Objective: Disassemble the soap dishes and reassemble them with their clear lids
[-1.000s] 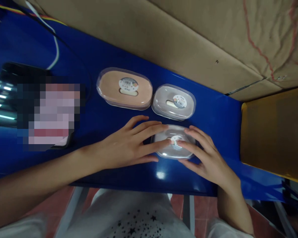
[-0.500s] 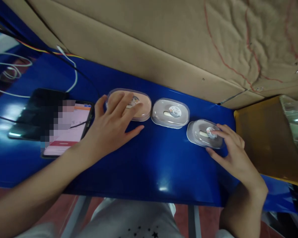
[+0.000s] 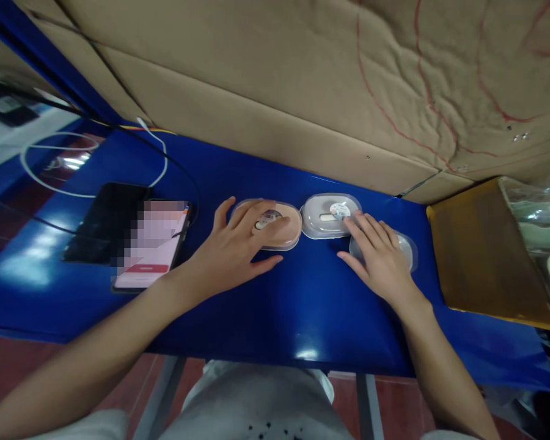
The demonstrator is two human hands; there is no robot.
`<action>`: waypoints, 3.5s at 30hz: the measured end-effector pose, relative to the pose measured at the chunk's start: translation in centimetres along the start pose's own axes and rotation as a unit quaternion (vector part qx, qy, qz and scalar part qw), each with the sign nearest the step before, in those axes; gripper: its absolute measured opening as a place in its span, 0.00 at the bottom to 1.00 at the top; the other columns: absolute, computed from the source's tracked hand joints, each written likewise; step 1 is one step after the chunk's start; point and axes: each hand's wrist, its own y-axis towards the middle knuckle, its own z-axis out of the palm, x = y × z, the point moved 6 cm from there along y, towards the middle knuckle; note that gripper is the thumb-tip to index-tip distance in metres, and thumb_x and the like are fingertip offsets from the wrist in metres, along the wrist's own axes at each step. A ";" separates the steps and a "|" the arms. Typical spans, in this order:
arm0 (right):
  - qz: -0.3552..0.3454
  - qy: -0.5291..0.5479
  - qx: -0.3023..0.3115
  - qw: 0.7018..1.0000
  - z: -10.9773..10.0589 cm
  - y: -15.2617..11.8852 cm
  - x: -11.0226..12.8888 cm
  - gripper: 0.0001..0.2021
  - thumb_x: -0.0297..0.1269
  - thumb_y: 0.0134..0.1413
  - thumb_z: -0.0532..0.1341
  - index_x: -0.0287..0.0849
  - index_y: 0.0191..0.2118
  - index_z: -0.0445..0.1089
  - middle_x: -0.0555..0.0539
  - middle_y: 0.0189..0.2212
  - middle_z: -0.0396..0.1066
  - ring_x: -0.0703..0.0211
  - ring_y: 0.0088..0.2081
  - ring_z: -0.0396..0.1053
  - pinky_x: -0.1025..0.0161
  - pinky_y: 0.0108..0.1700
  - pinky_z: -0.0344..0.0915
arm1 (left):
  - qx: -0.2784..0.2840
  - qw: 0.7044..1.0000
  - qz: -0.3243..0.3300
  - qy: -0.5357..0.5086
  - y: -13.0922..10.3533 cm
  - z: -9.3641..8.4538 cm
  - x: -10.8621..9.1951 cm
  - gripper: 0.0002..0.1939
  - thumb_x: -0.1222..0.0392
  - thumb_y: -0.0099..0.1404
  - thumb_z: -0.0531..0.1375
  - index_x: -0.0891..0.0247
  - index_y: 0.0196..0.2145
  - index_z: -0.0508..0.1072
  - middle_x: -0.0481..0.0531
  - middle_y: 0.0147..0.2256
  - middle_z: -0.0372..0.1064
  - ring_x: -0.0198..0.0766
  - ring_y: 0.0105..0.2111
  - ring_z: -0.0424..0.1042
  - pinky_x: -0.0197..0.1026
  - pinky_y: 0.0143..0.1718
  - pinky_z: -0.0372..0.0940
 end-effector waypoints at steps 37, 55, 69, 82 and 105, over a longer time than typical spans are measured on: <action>-0.061 0.178 0.082 0.979 3.2 8.9 -4.4 0.33 0.49 0.59 0.73 0.44 0.66 0.71 0.33 0.67 0.68 0.36 0.69 0.66 0.35 0.69 0.65 | 0.209 0.973 -0.073 -0.061 9.6 2.0 6.5 0.34 0.40 0.67 0.64 0.55 0.66 0.67 0.62 0.69 0.67 0.62 0.68 0.64 0.70 0.69 0.52; 0.130 0.125 0.158 0.971 -4.1 -7.7 -8.7 0.47 0.66 0.60 0.68 0.61 0.78 0.52 0.41 0.76 0.58 0.28 0.77 0.54 0.22 0.75 0.48 | 0.192 0.972 0.026 -0.131 -0.1 1.1 2.0 0.33 0.38 0.71 0.65 0.47 0.69 0.69 0.54 0.69 0.66 0.57 0.66 0.67 0.60 0.71 0.56; 0.184 0.226 0.206 0.934 -1.8 1.8 -14.7 0.50 0.63 0.50 0.74 0.52 0.74 0.62 0.42 0.73 0.65 0.31 0.71 0.66 0.36 0.74 0.61 | 0.200 0.966 0.025 -0.161 -1.5 1.3 1.3 0.40 0.45 0.66 0.72 0.49 0.71 0.65 0.56 0.69 0.63 0.57 0.68 0.65 0.58 0.70 0.59; 0.176 0.229 0.195 0.937 -0.6 1.5 -15.3 0.42 0.62 0.58 0.70 0.55 0.73 0.62 0.45 0.74 0.63 0.36 0.73 0.63 0.37 0.75 0.59 | 0.214 0.966 0.057 -0.131 -1.8 0.9 0.5 0.22 0.50 0.68 0.71 0.54 0.57 0.76 0.57 0.71 0.64 0.56 0.71 0.63 0.60 0.71 0.55; -0.113 0.064 0.086 0.988 -2.1 -5.4 6.7 0.24 0.40 0.75 0.63 0.47 0.71 0.67 0.43 0.62 0.79 0.45 0.62 0.76 0.39 0.67 0.69 | 0.212 0.960 0.053 -0.176 -2.3 -0.2 -0.1 0.20 0.43 0.69 0.69 0.48 0.56 0.80 0.51 0.71 0.65 0.55 0.69 0.66 0.57 0.69 0.60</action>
